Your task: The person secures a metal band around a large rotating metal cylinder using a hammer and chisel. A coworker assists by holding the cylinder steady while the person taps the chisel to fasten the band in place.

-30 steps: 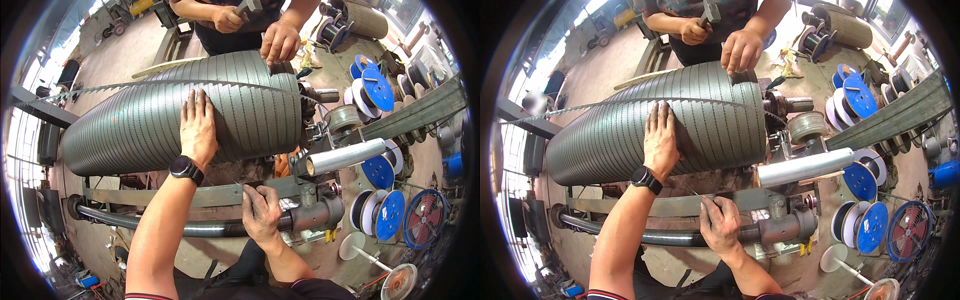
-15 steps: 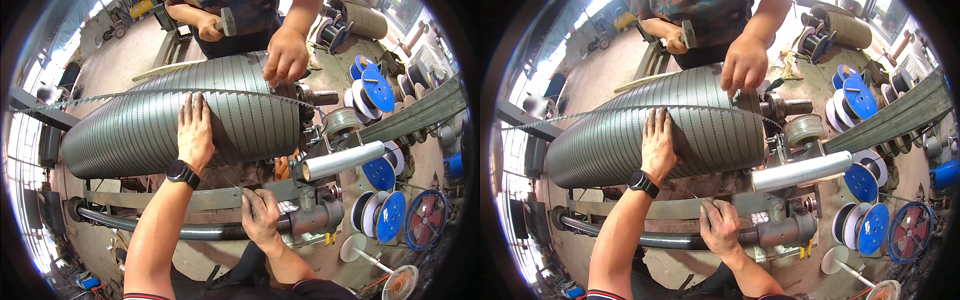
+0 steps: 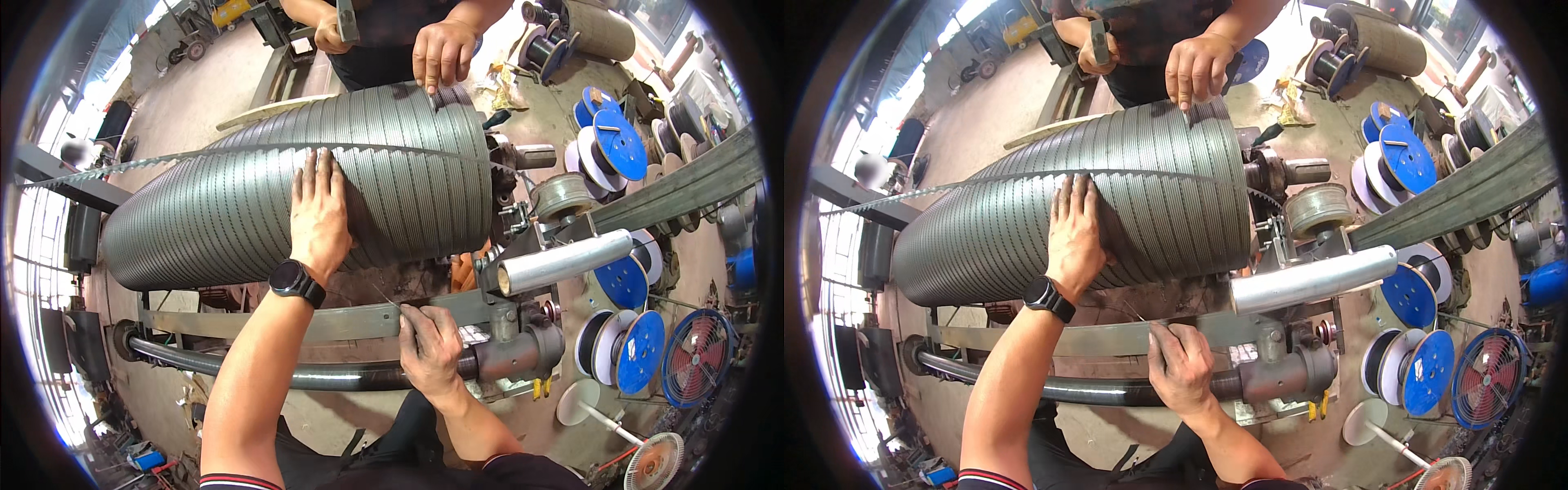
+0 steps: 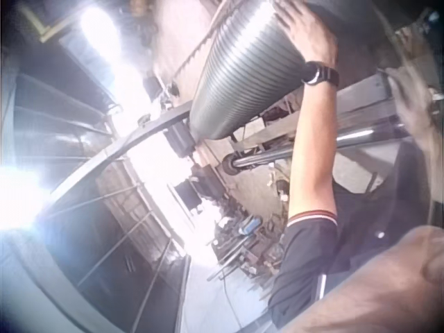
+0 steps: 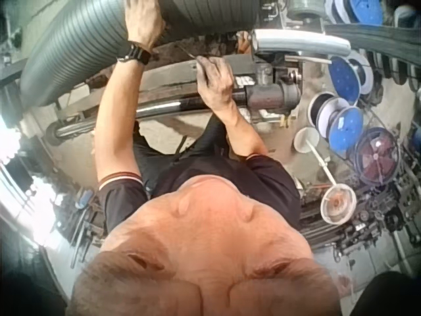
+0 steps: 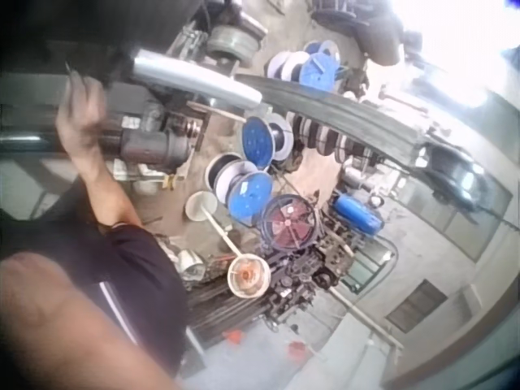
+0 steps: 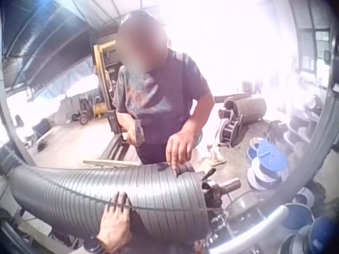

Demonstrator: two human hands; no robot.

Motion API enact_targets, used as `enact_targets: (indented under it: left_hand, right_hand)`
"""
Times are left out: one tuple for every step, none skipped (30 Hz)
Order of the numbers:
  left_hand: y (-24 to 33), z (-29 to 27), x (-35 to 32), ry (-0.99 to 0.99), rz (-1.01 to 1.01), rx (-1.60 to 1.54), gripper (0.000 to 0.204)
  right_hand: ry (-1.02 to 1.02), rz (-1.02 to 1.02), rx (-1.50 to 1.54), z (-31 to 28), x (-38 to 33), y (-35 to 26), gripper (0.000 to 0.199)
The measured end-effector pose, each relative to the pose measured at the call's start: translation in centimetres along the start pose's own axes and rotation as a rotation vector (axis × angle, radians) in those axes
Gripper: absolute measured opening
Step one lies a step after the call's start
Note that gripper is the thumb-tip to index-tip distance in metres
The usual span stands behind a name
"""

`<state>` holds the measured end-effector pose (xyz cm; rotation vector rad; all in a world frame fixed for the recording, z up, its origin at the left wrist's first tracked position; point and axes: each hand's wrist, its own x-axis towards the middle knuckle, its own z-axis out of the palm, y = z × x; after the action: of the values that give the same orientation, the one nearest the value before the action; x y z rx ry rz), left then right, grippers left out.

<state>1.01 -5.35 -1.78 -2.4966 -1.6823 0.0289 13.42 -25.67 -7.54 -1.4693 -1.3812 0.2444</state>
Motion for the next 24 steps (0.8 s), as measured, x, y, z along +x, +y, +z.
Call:
enact_targets:
  left_hand:
    - [-0.2, -0.2, 0.3, 0.002, -0.007, -0.006, 0.124]
    - [0.0, -0.2, 0.3, -0.008, -0.012, -0.018, 0.123]
    - [0.1, -0.3, 0.4, -0.019, -0.016, -0.03, 0.123]
    - [0.1, 0.0, 0.3, 0.0, -0.009, -0.025, 0.122]
    - [0.0, 0.3, 0.3, 0.015, 0.0, -0.04, 0.124]
    - [-0.3, 0.7, 0.3, 0.029, 0.009, -0.055, 0.127]
    - [-0.6, 0.9, 0.2, 0.044, 0.017, -0.07, 0.13]
    - [-0.6, 0.8, 0.0, 0.036, 0.008, -0.092, 0.129]
    - [-0.5, 0.9, -0.1, 0.046, 0.011, -0.091, 0.128]
    - [-0.4, 1.0, -0.2, 0.057, 0.014, -0.091, 0.127]
    - [-0.4, 1.0, -0.3, 0.07, 0.015, -0.09, 0.126]
    - [-0.5, 1.0, -0.3, 0.051, 0.011, -0.09, 0.124]
    - [-0.4, 1.2, -0.3, 0.053, 0.01, -0.067, 0.123]
    - [-0.3, 1.4, -0.3, 0.051, 0.009, -0.045, 0.121]
    - [-0.3, 1.5, -0.4, 0.05, 0.007, -0.023, 0.12]
    - [-0.2, 1.6, -0.3, 0.031, 0.002, -0.025, 0.12]
    - [0.0, 1.6, -0.4, 0.038, 0.001, 0.012, 0.118]
    - [0.1, 1.4, -0.3, 0.03, -0.003, 0.007, 0.118]
    - [0.1, 1.3, -0.3, 0.021, -0.006, 0.001, 0.117]
    - [-0.1, 1.3, -0.2, 0.023, -0.003, 0.005, 0.117]
    - [-0.2, 1.5, -0.1, 0.024, 0.001, 0.008, 0.118]
    - [-0.4, 1.5, -0.1, 0.026, 0.006, 0.011, 0.118]
    - [-0.3, 1.3, -0.1, 0.009, -0.001, -0.004, 0.118]
    - [-0.1, 1.1, -0.2, -0.007, -0.008, -0.018, 0.118]
  right_hand:
    - [0.009, -0.011, 0.005, 0.1, 0.2, 0.1, 0.034]
    - [0.011, -0.012, 0.004, 0.0, 0.3, 0.1, 0.034]
    - [0.012, -0.013, 0.003, -0.1, 0.3, 0.1, 0.034]
    - [0.01, -0.01, 0.003, -0.3, 0.2, 0.1, 0.034]
    - [0.011, -0.01, 0.005, -0.4, 0.4, 0.1, 0.034]
    - [0.011, -0.011, 0.007, -0.5, 0.5, 0.1, 0.033]
    - [0.011, -0.012, 0.0, -0.6, 0.7, 0.1, 0.034]
    - [0.008, -0.013, -0.008, -0.8, 0.8, 0.1, 0.034]
    - [0.005, -0.014, -0.015, -1.0, 0.9, 0.1, 0.034]
    - [0.002, -0.016, -0.015, -1.2, 0.9, 0.1, 0.033]
    - [-0.001, -0.021, -0.014, -1.4, 1.0, 0.1, 0.033]
    - [-0.004, -0.027, -0.012, -1.6, 1.1, 0.1, 0.033]
    - [-0.009, -0.03, -0.01, -1.7, 1.2, 0.2, 0.033]
    - [-0.017, -0.033, -0.008, -1.8, 1.3, 0.3, 0.033]
    - [-0.024, -0.034, -0.006, -1.8, 1.4, 0.4, 0.033]
    - [-0.028, -0.036, -0.007, -1.8, 1.4, 0.4, 0.032]
    - [-0.029, -0.036, -0.007, -1.8, 1.4, 0.4, 0.032]
    - [-0.029, -0.034, -0.008, -1.8, 1.3, 0.4, 0.032]
    - [-0.026, -0.036, -0.009, -1.8, 1.4, 0.3, 0.031]
    - [-0.019, -0.034, -0.01, -1.7, 1.4, 0.3, 0.031]
    - [-0.012, -0.032, -0.012, -1.6, 1.3, 0.2, 0.031]
    - [-0.004, -0.027, -0.015, -1.5, 1.3, 0.1, 0.031]
    - [0.003, -0.019, -0.024, -1.4, 1.1, 0.1, 0.031]
    - [0.01, -0.011, -0.032, -1.3, 1.0, 0.0, 0.031]
